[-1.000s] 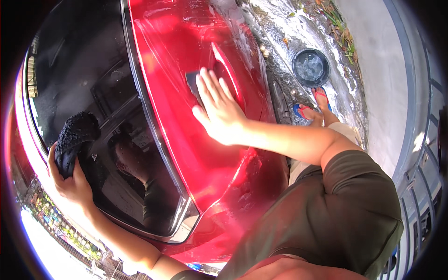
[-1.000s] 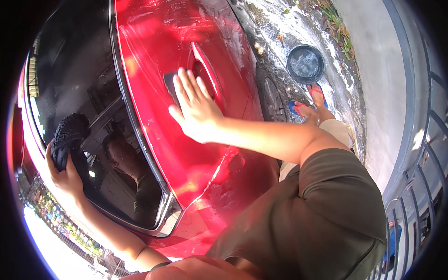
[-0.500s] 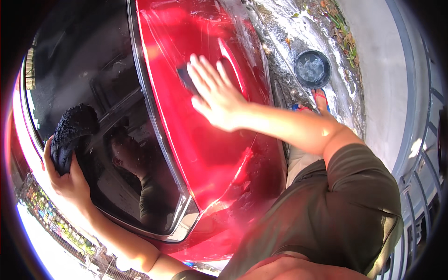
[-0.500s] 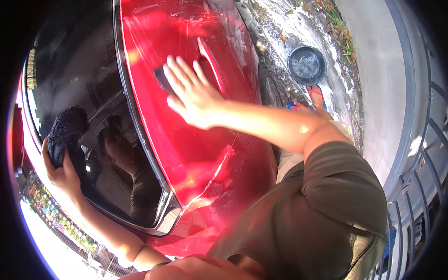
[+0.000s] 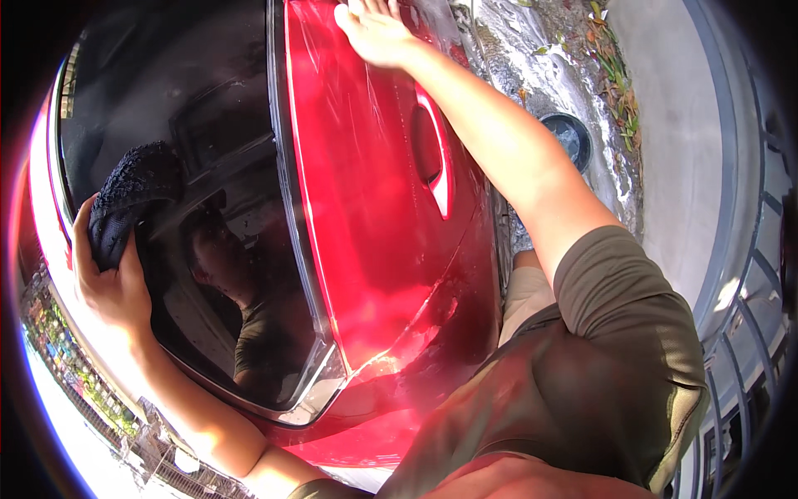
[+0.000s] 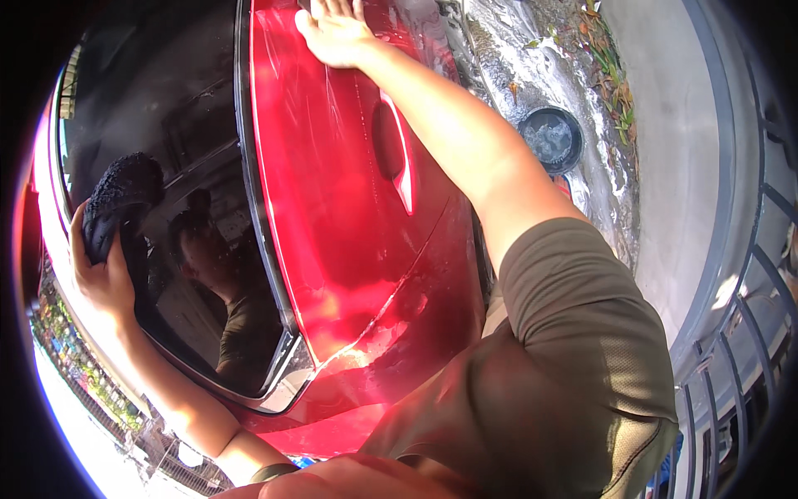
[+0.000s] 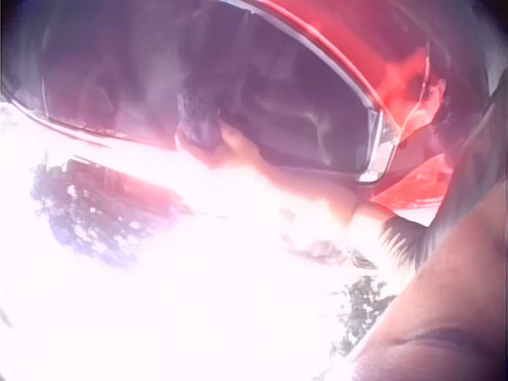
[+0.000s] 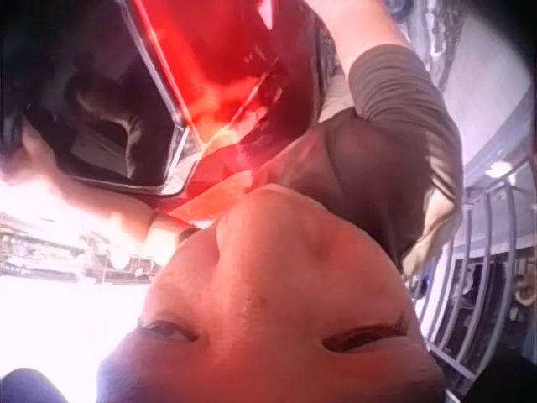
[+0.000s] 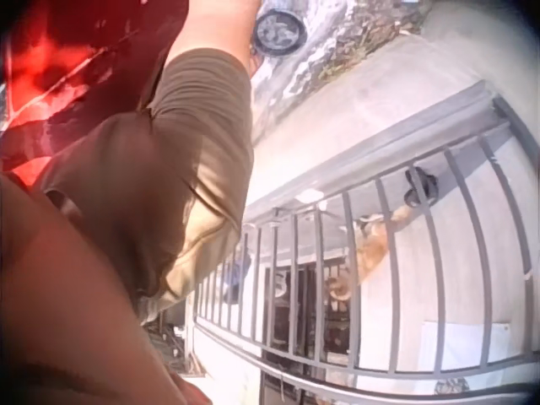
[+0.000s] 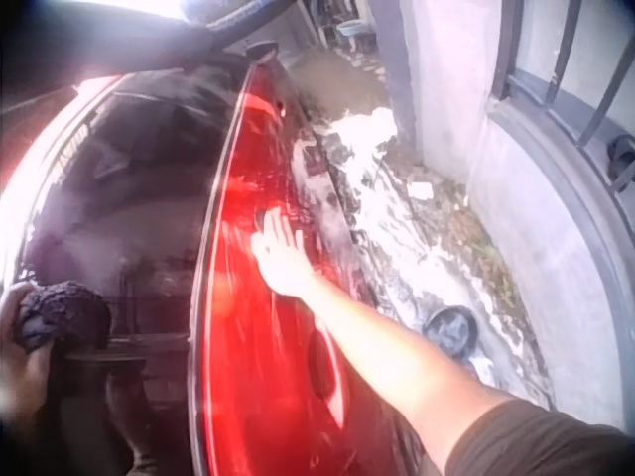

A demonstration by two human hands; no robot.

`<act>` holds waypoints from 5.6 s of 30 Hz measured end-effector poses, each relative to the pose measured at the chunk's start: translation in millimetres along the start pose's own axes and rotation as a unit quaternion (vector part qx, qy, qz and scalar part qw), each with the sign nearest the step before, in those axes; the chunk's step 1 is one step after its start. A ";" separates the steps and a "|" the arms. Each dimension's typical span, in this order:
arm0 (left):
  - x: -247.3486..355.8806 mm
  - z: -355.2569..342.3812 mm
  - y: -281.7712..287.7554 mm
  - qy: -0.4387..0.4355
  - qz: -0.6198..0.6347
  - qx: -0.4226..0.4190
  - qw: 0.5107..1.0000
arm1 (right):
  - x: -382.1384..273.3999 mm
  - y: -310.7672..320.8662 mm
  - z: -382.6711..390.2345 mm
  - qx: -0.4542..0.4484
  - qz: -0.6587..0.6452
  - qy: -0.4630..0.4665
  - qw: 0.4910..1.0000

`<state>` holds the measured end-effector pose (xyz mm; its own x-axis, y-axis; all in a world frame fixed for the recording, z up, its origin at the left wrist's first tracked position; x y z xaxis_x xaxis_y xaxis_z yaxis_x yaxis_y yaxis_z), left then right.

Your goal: The person sands the rear quarter panel and door of a red car using a piece of sandpaper, frequently dipping a cloth and the sandpaper into a bucket of water to wet the surface.

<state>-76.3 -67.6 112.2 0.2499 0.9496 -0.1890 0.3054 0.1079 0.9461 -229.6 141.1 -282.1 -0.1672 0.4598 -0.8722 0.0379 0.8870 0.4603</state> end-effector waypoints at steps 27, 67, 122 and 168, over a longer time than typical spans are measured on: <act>-8.4 8.3 0.7 0.044 -0.025 -0.032 0.998 | -45.5 9.5 -13.2 -0.037 -0.015 0.042 0.998; -11.6 11.3 1.8 0.022 -0.072 -0.032 0.997 | -75.7 17.7 97.2 -0.059 -0.015 0.137 0.989; -24.5 26.3 8.1 0.009 -0.063 -0.034 0.997 | -107.8 20.2 218.0 -0.195 -0.032 0.214 0.957; 110.8 -72.0 -235.0 -0.237 -0.124 -0.132 0.954 | -78.1 60.6 364.7 -0.296 -0.104 0.129 0.941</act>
<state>-186.5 33.5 -112.1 0.6070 0.6518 -0.4546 0.1824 0.4424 0.8780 145.0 175.0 -246.6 -0.3472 0.1842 -0.9195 -0.5648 0.7417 0.3618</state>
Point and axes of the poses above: each hand's wrist, its own z-axis away from the middle knuckle, its own y-axis out of the back of the hand, x = y × z, the point moved 3 cm from there along -z, towards the middle knuckle, and after that the axes turned 2 degrees about -y, right-handed, at the moved point
